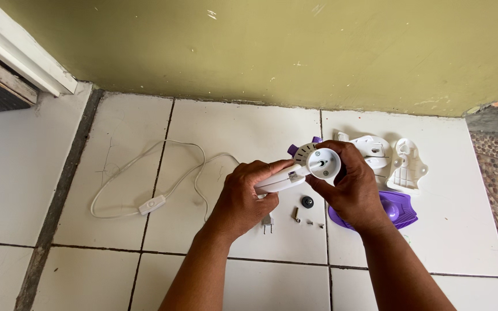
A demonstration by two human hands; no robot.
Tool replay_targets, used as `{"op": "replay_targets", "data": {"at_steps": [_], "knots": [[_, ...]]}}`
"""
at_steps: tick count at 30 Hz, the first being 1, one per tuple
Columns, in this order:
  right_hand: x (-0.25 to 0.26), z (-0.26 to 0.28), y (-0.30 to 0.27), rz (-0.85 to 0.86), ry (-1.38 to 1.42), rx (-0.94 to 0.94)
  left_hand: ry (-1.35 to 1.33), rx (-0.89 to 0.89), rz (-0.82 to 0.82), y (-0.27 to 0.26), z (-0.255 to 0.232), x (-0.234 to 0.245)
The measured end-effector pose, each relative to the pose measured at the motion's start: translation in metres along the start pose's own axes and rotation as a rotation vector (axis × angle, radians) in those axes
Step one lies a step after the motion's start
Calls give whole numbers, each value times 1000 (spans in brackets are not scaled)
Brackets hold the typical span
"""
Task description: The person uses a screwdriver to remove screws from a white and purple handheld appliance. They detach the handle from the main body and then remove the purple top cover, placing the separated parts on the tiled floor.
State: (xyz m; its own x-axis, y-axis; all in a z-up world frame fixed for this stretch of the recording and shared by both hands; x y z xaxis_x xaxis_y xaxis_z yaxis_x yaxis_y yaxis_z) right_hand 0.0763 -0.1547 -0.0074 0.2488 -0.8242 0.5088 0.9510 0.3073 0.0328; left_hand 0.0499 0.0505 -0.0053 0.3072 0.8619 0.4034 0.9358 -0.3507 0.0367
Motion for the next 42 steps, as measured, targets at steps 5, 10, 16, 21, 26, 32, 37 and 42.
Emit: {"op": "replay_targets", "data": {"at_steps": [5, 10, 16, 21, 26, 32, 37, 42], "knots": [[7, 14, 0, -65, -81, -8, -161, 144, 81, -1, -6, 5], [12, 33, -1, -86, -271, 66, -122, 121, 99, -1, -11, 9], [16, 47, -2, -126, -355, 188, -151, 126, 82, -2, -14, 9], [21, 39, 2, -133, -319, -29, -382, 61, 47, 1, -14, 4], [23, 36, 3, -102, -101, -166, -815, -3, 106, 3, -4, -6], [26, 42, 4, -39, -128, -289, -1117, 131, 242, 4, 6, -4], [26, 37, 3, -6, -71, -341, -1172, 222, 324, 0, -2, 2], [29, 22, 0, 18, 279, -305, -1228, 125, 436, -8, -25, 14]]}}
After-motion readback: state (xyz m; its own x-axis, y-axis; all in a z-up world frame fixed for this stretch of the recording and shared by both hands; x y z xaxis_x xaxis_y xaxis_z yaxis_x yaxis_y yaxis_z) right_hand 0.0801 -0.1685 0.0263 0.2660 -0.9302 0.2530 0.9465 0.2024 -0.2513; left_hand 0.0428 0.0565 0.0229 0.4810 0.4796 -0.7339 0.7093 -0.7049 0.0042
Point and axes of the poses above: each hand's wrist, its own y-axis towards the middle knuckle, its own x-axis out of the back of the hand, z = x × y, the point moved 4 cm from there along y, towards the middle knuckle, and after that the axes turned 10 degrees about z, right-handed, at the moved point
